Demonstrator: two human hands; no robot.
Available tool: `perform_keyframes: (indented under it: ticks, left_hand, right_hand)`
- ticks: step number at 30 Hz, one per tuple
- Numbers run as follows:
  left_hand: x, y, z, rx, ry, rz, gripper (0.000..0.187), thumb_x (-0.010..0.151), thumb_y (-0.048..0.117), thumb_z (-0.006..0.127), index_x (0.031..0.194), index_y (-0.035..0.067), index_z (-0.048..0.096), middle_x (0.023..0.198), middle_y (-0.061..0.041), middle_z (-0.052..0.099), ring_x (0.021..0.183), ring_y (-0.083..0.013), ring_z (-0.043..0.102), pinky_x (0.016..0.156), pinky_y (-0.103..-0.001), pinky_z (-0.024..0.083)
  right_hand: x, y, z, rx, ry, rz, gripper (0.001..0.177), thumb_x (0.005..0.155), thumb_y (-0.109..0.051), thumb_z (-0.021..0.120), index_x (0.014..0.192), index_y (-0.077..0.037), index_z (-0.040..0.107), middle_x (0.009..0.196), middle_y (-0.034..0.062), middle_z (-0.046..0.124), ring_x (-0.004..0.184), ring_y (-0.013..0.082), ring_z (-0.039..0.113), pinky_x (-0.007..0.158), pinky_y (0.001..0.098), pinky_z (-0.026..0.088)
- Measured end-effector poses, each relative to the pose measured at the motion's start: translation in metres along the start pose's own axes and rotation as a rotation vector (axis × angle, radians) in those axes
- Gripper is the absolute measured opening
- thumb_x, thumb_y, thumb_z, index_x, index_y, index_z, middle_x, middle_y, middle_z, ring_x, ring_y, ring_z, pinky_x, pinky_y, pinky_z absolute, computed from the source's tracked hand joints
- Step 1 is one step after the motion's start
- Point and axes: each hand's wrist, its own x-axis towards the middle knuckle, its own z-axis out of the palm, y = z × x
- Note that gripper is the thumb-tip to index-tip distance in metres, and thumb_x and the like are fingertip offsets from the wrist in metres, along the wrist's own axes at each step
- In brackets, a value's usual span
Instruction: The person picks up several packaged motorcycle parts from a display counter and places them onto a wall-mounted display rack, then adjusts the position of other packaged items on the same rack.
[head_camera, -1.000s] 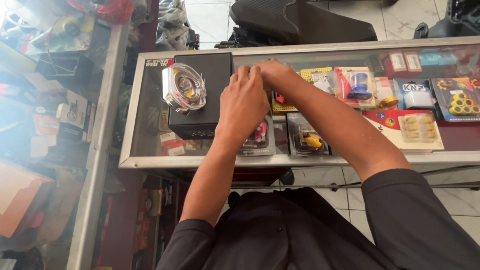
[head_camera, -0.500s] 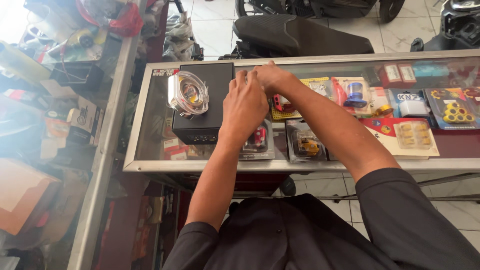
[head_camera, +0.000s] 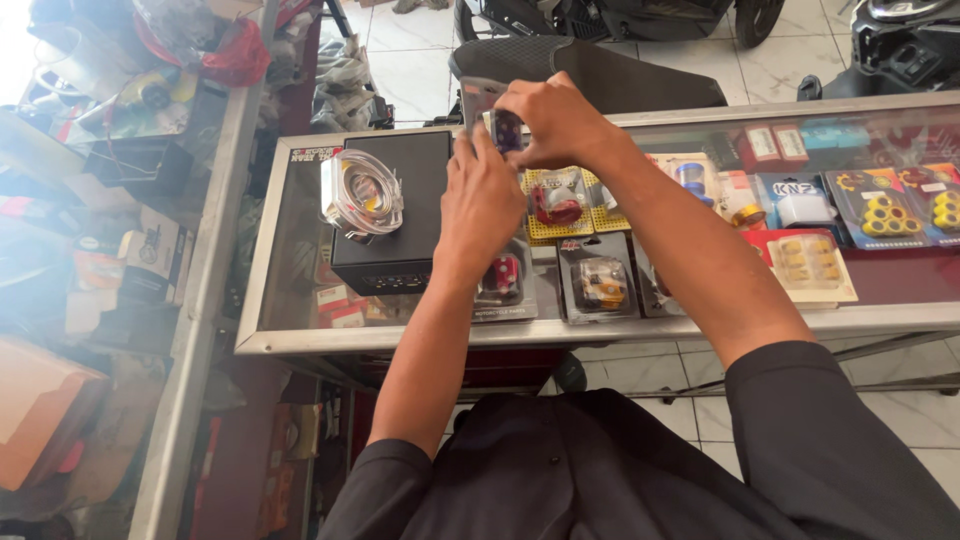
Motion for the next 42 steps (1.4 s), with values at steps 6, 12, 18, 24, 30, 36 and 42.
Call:
perform_keyframes:
  ticks: [6, 12, 18, 24, 30, 36, 42]
  left_hand:
    - [0.013, 0.007, -0.012, -0.018, -0.015, -0.191, 0.054, 0.094, 0.012, 0.056, 0.142, -0.007, 0.038, 0.13, -0.027, 0.059, 0.11, -0.0475, 0.064, 0.086, -0.057, 0.051]
    - [0.009, 0.019, -0.027, -0.117, 0.131, -0.26, 0.016, 0.101, 0.015, 0.055, 0.113, 0.004, 0.057, 0.101, -0.019, 0.073, 0.095, -0.0453, 0.069, 0.08, -0.057, 0.048]
    - [-0.007, 0.014, -0.039, -0.416, 0.196, -0.221, 0.008, 0.101, 0.008, 0.056, 0.105, 0.001, 0.058, 0.086, -0.016, 0.073, 0.08, -0.0347, 0.073, 0.073, -0.045, 0.053]
    - [-0.027, 0.011, -0.046, -0.637, 0.092, -0.176, 0.004, 0.102, 0.003, 0.057, 0.103, 0.0, 0.059, 0.081, -0.012, 0.072, 0.071, -0.0179, 0.067, 0.063, -0.033, 0.051]
    - [-0.042, 0.011, -0.06, -0.757, -0.037, 0.005, 0.045, 0.103, -0.002, 0.053, 0.146, 0.008, 0.044, 0.093, -0.014, 0.074, 0.078, -0.0191, 0.069, 0.074, -0.033, 0.055]
    - [-0.04, 0.004, -0.075, -0.777, -0.174, 0.135, 0.061, 0.107, -0.001, 0.051, 0.163, 0.018, 0.034, 0.106, -0.019, 0.077, 0.085, -0.0237, 0.077, 0.08, -0.034, 0.058]
    - [-0.046, 0.001, -0.069, -0.753, -0.369, 0.033, 0.044, 0.108, 0.005, 0.052, 0.15, 0.014, 0.046, 0.095, -0.018, 0.079, 0.074, -0.0226, 0.075, 0.072, -0.032, 0.056]
  right_hand:
    - [-0.018, -0.023, -0.028, -0.035, 0.137, -0.056, 0.06, 0.073, -0.042, 0.086, 0.119, -0.006, 0.071, 0.114, 0.0099, 0.07, 0.103, 0.0312, 0.066, 0.098, 0.0462, 0.042]
    - [-0.039, -0.059, -0.062, -0.098, 0.26, -0.139, 0.056, 0.082, -0.039, 0.084, 0.124, -0.005, 0.069, 0.119, 0.0114, 0.068, 0.115, 0.0286, 0.066, 0.106, 0.0485, 0.04]
    - [-0.066, -0.086, -0.094, 0.184, 0.449, -0.078, 0.063, 0.077, -0.026, 0.087, 0.13, -0.002, 0.063, 0.129, 0.0172, 0.059, 0.121, 0.0373, 0.058, 0.105, 0.0476, 0.045]
    - [-0.088, -0.109, -0.06, 0.987, 0.537, 0.451, 0.032, 0.109, -0.017, 0.059, 0.139, -0.004, 0.061, 0.101, -0.0025, 0.062, 0.089, 0.0046, 0.057, 0.08, 0.0231, 0.049]
    - [-0.112, -0.14, -0.032, 1.008, 0.679, 0.508, 0.023, 0.114, -0.014, 0.056, 0.124, 0.002, 0.067, 0.096, -0.0042, 0.063, 0.087, 0.0014, 0.049, 0.078, 0.0187, 0.041]
    - [-0.123, -0.174, -0.026, 0.899, 0.693, 0.696, 0.027, 0.11, -0.016, 0.056, 0.126, 0.002, 0.066, 0.093, -0.0051, 0.064, 0.081, 0.0005, 0.048, 0.069, 0.0181, 0.039]
    - [-0.146, -0.199, -0.011, 0.816, 0.777, 0.815, 0.03, 0.108, -0.011, 0.055, 0.134, 0.001, 0.064, 0.096, -0.0024, 0.068, 0.083, 0.0011, 0.054, 0.073, 0.018, 0.045]
